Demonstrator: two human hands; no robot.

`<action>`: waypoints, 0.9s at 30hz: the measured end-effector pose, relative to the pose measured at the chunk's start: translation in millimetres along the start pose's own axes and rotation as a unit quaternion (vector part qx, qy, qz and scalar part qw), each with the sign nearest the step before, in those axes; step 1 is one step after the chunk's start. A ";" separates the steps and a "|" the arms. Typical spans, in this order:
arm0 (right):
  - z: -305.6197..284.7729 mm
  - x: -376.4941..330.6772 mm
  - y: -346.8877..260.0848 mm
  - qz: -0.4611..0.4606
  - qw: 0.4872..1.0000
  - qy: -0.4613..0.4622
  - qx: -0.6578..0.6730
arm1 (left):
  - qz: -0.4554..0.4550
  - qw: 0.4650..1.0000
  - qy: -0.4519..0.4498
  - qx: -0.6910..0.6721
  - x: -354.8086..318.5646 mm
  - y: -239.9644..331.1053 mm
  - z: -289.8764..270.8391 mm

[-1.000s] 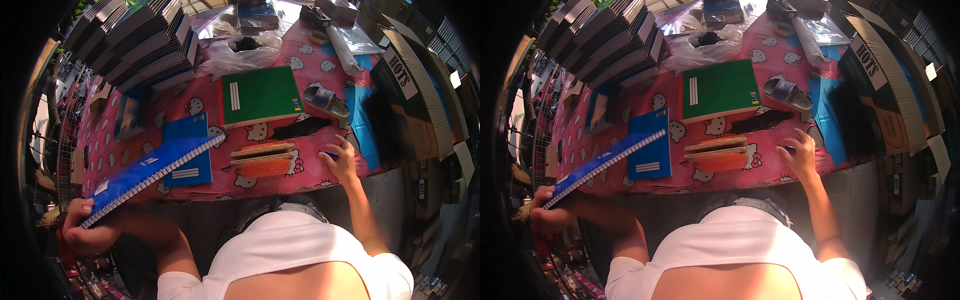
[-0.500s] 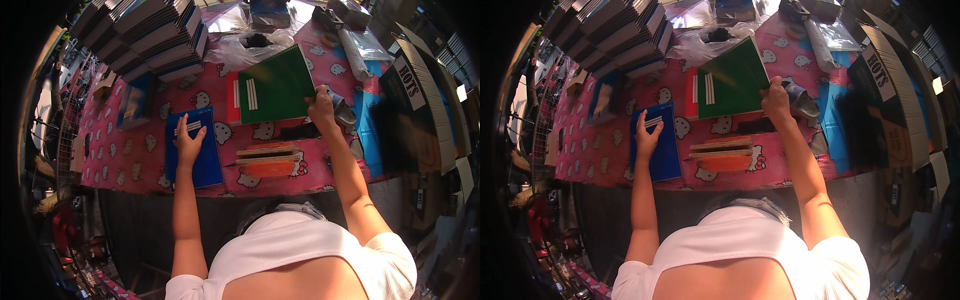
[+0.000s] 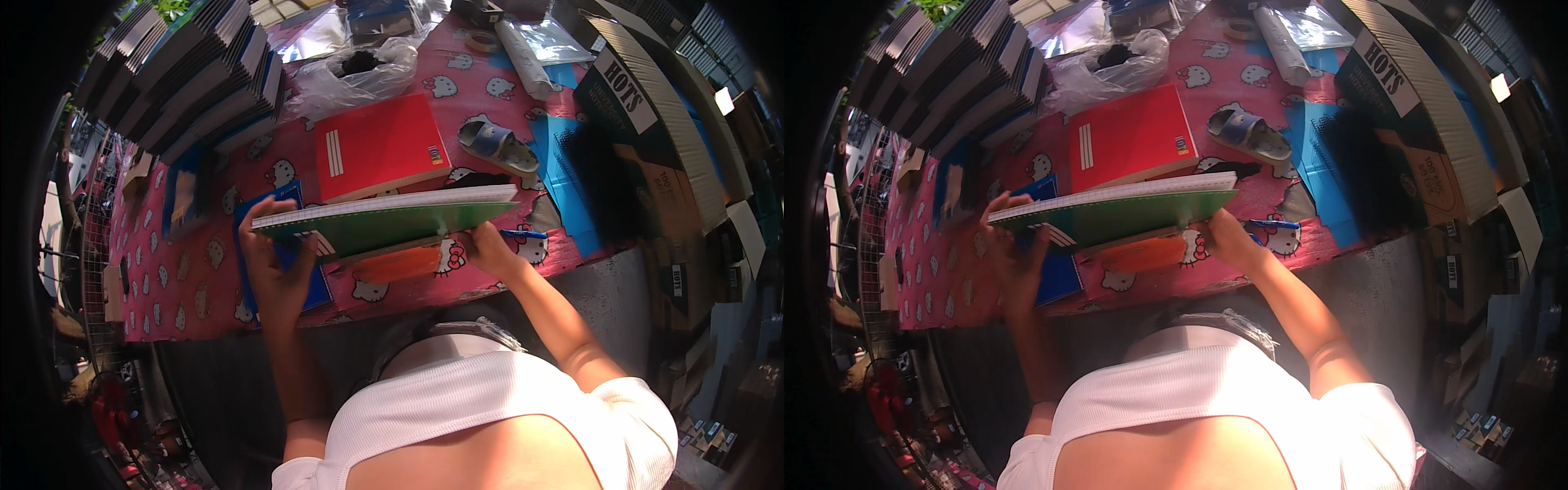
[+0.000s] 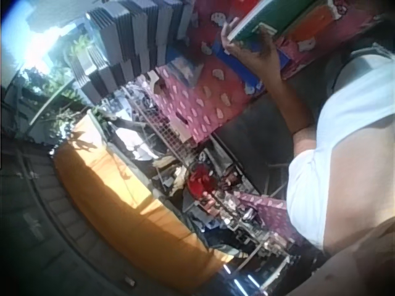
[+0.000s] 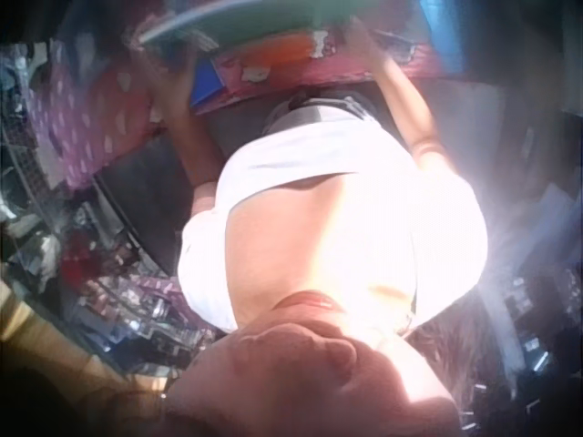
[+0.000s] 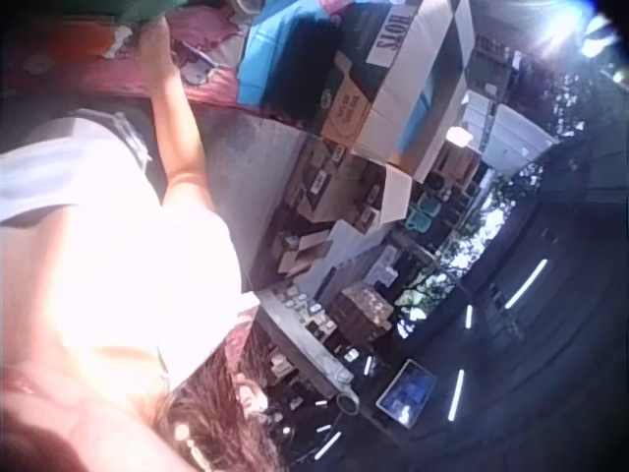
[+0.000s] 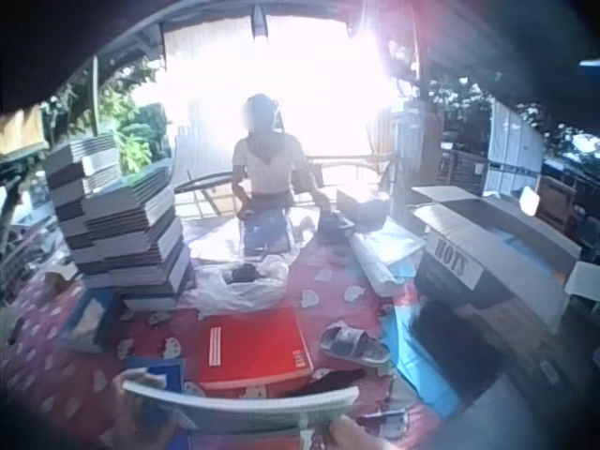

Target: The person organizes notebooks on a table by cutting the plastic binding spirals with pliers, removing the plastic strips, and stacking the notebooks.

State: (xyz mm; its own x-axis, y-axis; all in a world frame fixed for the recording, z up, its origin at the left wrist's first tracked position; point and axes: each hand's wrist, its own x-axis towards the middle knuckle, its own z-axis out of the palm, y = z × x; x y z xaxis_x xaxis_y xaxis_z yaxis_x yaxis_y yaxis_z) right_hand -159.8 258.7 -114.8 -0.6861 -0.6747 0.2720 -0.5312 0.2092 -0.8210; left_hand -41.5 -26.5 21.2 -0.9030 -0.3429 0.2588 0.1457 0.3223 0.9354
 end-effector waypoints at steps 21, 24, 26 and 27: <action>-104.7 -5.7 -38.1 0.009 0.991 0.122 -0.060 | 0.211 0.920 -0.053 0.327 -7.3 29.8 123.7; -81.2 -0.2 -82.5 -0.042 0.991 0.120 0.037 | 0.190 0.936 -0.070 0.287 -5.5 26.8 123.3; -77.9 1.4 -89.1 -0.057 0.987 0.137 0.065 | 0.190 0.935 -0.071 0.290 -6.3 29.0 123.6; -78.8 2.1 -83.9 -0.053 0.986 0.149 0.048 | 0.189 0.934 -0.071 0.294 -6.6 29.6 123.6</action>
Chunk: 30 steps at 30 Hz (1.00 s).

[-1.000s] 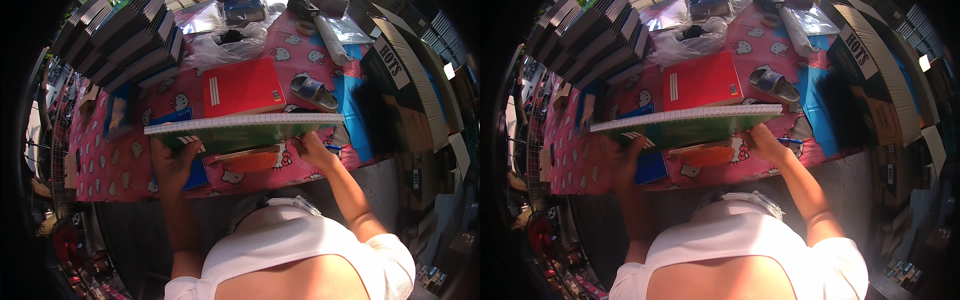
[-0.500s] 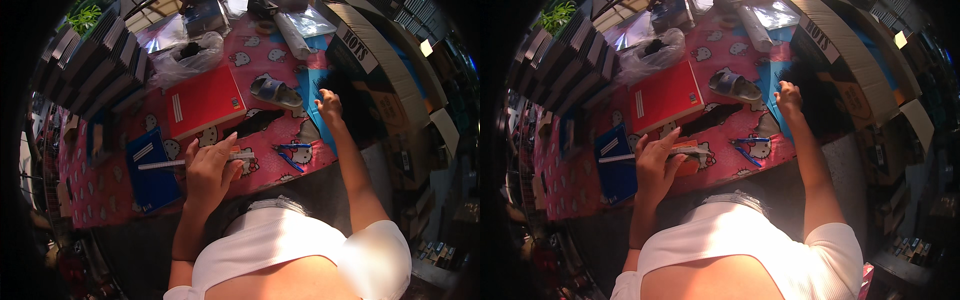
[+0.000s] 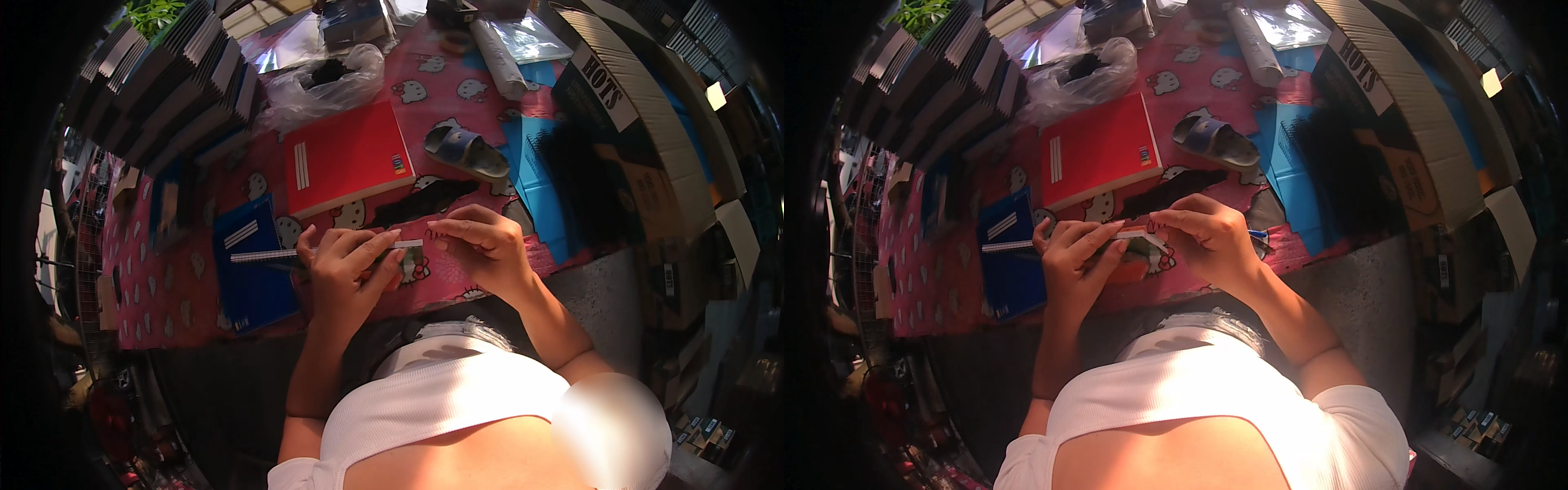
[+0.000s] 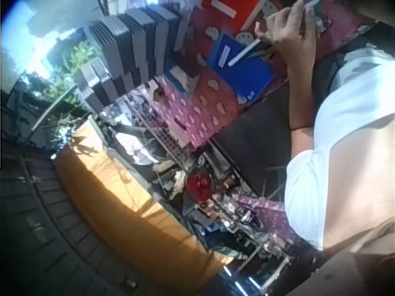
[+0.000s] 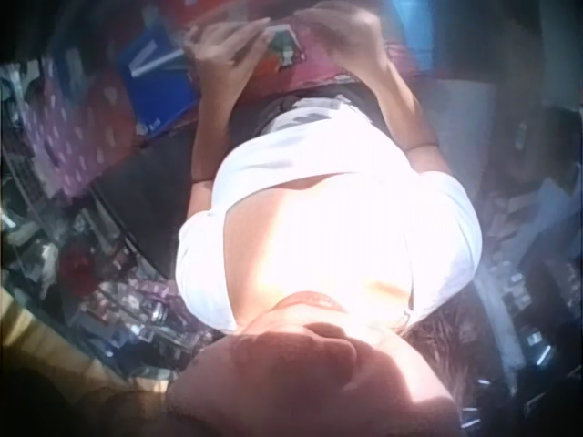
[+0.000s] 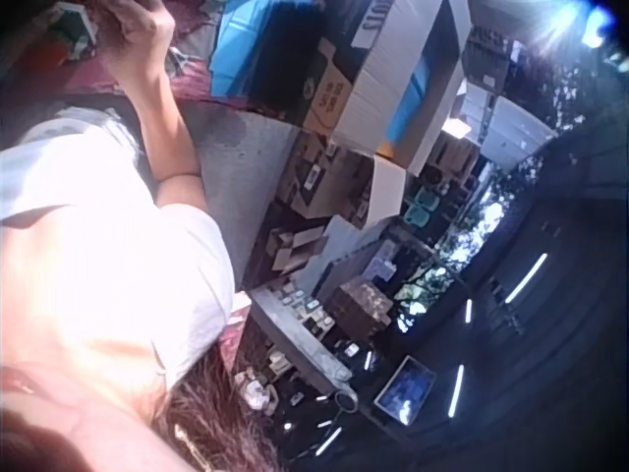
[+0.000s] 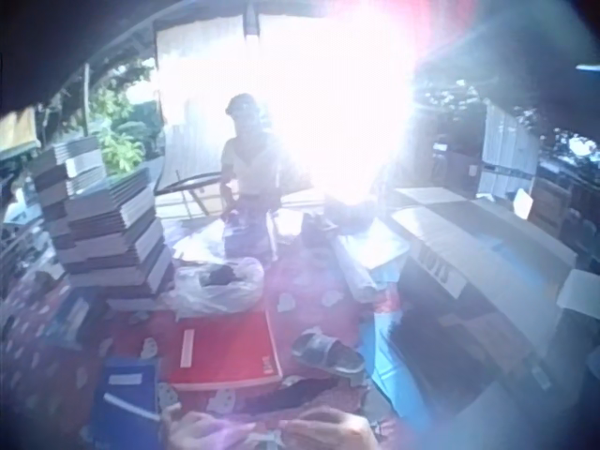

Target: The person organizes notebooks on a table by cutting the plastic binding spirals with pliers, removing the plastic strips, and stacking the notebooks.

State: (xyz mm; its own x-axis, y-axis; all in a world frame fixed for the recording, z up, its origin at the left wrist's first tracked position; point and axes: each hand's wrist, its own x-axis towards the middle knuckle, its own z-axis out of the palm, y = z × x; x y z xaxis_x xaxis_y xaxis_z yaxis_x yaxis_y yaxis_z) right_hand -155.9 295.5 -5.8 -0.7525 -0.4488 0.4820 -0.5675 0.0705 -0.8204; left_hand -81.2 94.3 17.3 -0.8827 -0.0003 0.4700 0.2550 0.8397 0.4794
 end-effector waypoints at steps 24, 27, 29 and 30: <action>2.7 9.6 -29.5 -0.064 0.979 -0.090 -0.171 | 0.016 0.999 0.047 0.015 -10.5 -4.8 8.9; 4.9 9.9 -35.7 -0.055 0.973 -0.085 -0.207 | 0.010 0.999 0.046 0.014 -9.5 -1.1 10.0; 7.5 8.8 -37.8 -0.048 0.971 -0.050 -0.230 | 0.011 0.999 0.049 0.018 -11.7 -2.6 11.0; 8.8 7.4 -35.3 -0.033 0.973 -0.077 -0.215 | 0.009 0.998 0.053 0.021 -12.6 -3.3 11.5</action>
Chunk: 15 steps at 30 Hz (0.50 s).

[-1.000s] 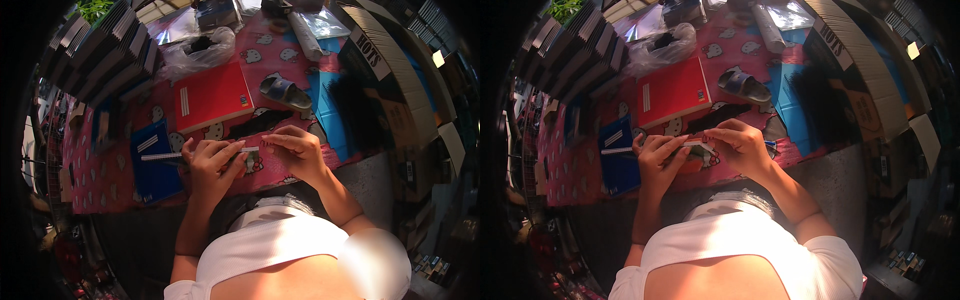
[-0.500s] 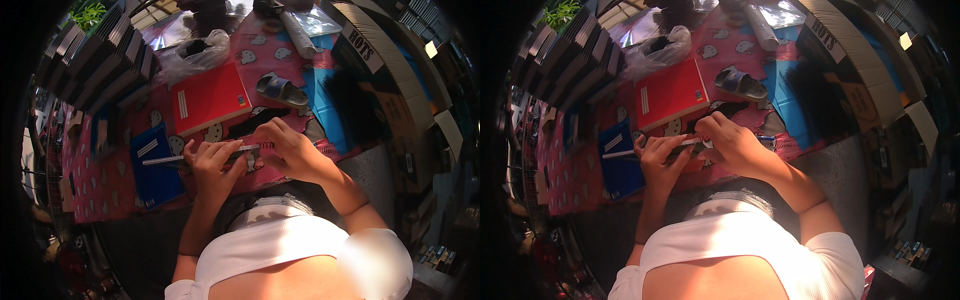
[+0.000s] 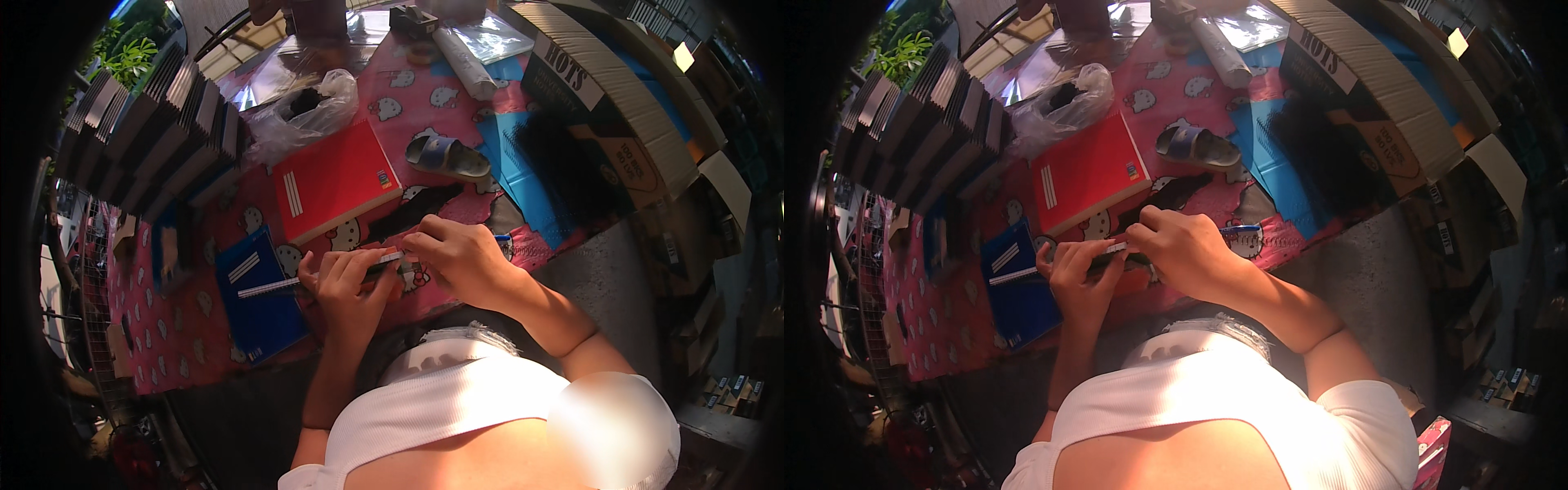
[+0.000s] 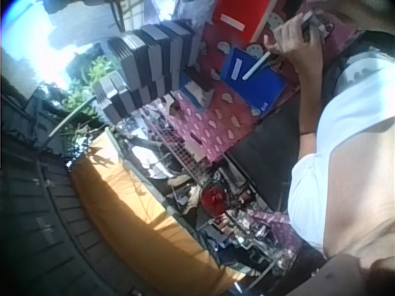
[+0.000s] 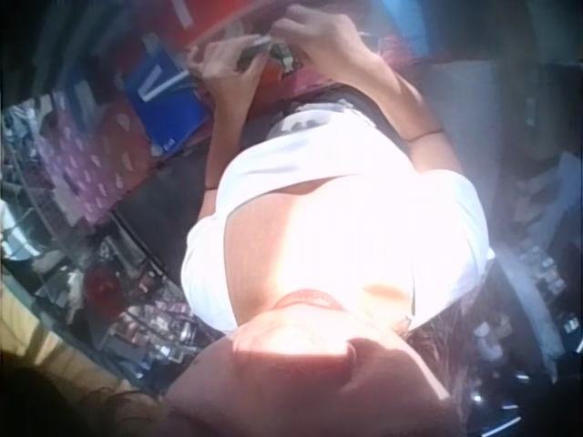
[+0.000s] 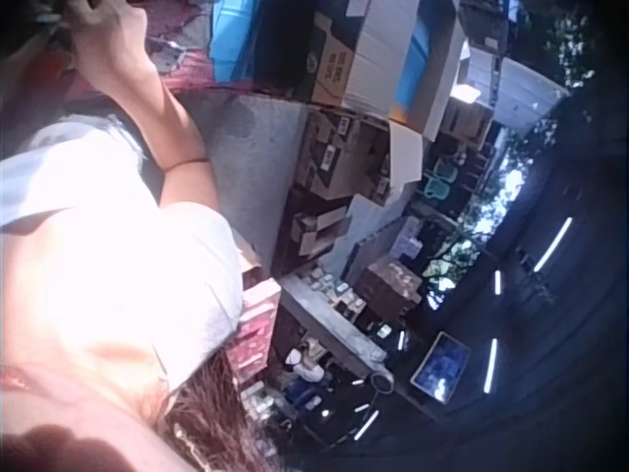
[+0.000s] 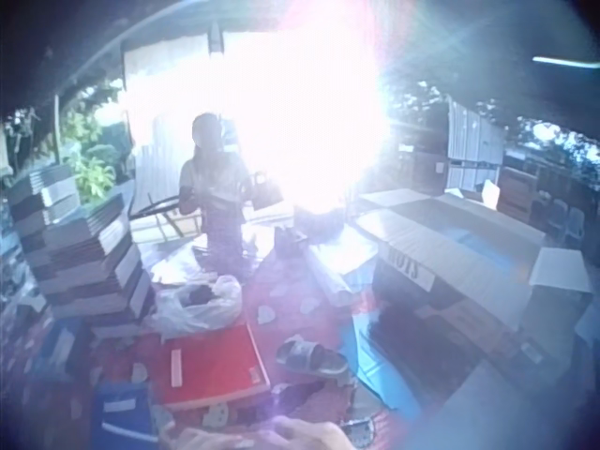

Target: The person organizes notebooks on a table by cutting the plastic binding spirals with pliers, removing the plastic strips, and stacking the notebooks.

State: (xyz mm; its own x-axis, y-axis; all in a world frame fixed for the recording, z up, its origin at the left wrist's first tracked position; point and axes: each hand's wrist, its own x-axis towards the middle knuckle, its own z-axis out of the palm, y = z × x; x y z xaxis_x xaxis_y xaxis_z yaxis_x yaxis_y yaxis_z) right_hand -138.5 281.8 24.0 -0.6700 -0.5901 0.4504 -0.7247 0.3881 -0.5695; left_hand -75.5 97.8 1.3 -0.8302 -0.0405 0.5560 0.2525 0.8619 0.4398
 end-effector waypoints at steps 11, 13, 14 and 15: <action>-14.6 86.7 125.4 0.226 0.923 -0.179 -0.254 | 0.040 0.999 0.019 -0.011 -16.7 7.5 -6.0; 13.6 66.3 183.2 0.264 0.897 -0.198 -0.294 | 0.049 0.999 0.024 0.003 -19.9 8.5 -8.2; 26.8 54.3 211.5 0.272 0.895 -0.166 -0.312 | 0.018 0.999 0.044 0.002 -16.4 15.3 -8.7; 29.5 56.2 208.7 0.257 0.898 -0.174 -0.312 | -0.022 0.998 0.065 0.007 -17.2 16.8 -9.6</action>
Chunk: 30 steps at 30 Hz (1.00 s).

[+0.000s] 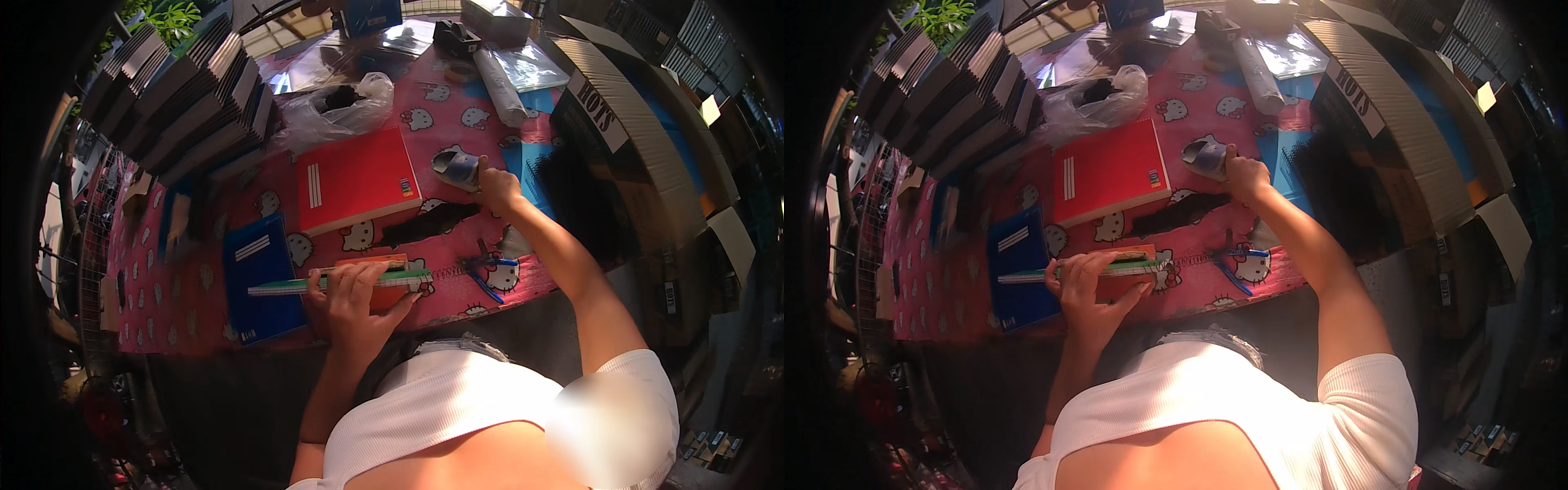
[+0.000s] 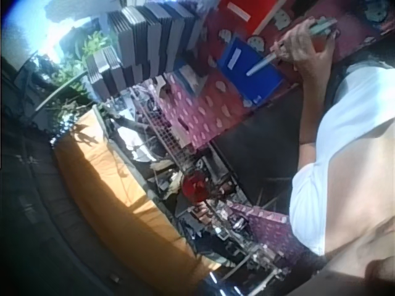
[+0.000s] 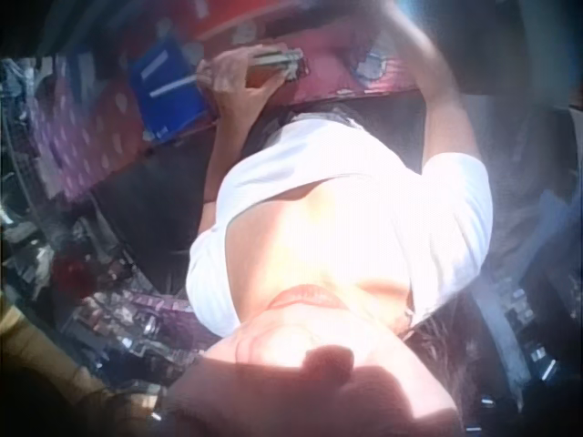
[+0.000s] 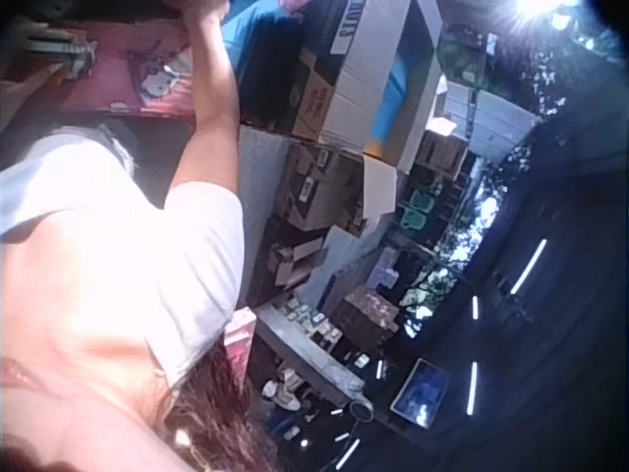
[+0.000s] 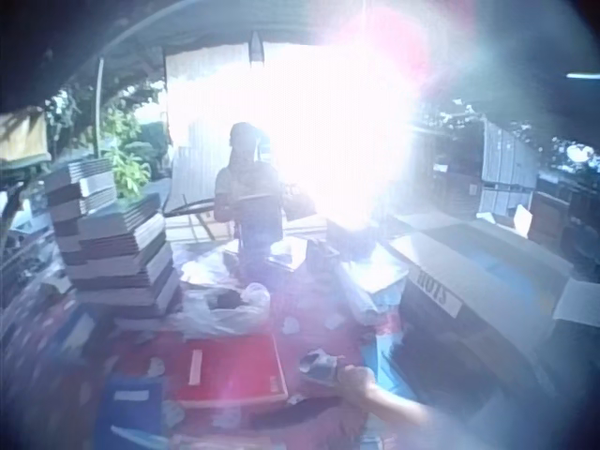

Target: The person organizes notebooks on a table by cutting the plastic binding spirals with pliers, removing the plastic strips, and stacking the notebooks.

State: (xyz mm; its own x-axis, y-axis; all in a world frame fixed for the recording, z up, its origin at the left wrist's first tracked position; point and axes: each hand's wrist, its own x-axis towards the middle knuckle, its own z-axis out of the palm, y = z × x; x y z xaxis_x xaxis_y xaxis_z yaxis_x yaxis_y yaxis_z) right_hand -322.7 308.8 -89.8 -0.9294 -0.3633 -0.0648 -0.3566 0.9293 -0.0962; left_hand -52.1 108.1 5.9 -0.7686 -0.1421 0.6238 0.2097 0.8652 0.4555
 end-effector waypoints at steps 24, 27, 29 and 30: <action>-59.2 -54.9 -70.0 -0.333 0.866 -0.079 0.365 | -0.043 0.998 0.033 0.020 19.7 -15.2 -1.5; -59.0 -58.0 -64.2 -0.307 0.583 -0.188 0.728 | -0.074 0.992 -0.001 0.100 11.8 -28.9 -17.0; -58.6 -51.9 -73.8 -0.356 0.713 -0.158 0.583 | -0.069 0.994 -0.008 0.089 16.8 -33.9 -18.9; -58.2 -50.8 -78.7 -0.387 0.814 -0.116 0.418 | -0.060 0.995 -0.019 0.076 17.9 -35.2 -21.5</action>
State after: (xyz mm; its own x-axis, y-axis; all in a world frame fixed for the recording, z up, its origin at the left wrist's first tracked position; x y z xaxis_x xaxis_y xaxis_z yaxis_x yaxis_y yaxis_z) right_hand -253.0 257.9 -21.1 -0.3798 -0.9111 0.1602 -0.5471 0.0815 -0.8331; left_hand -60.3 64.7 14.8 -0.8057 -0.2326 0.5447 0.0236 0.9063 0.4220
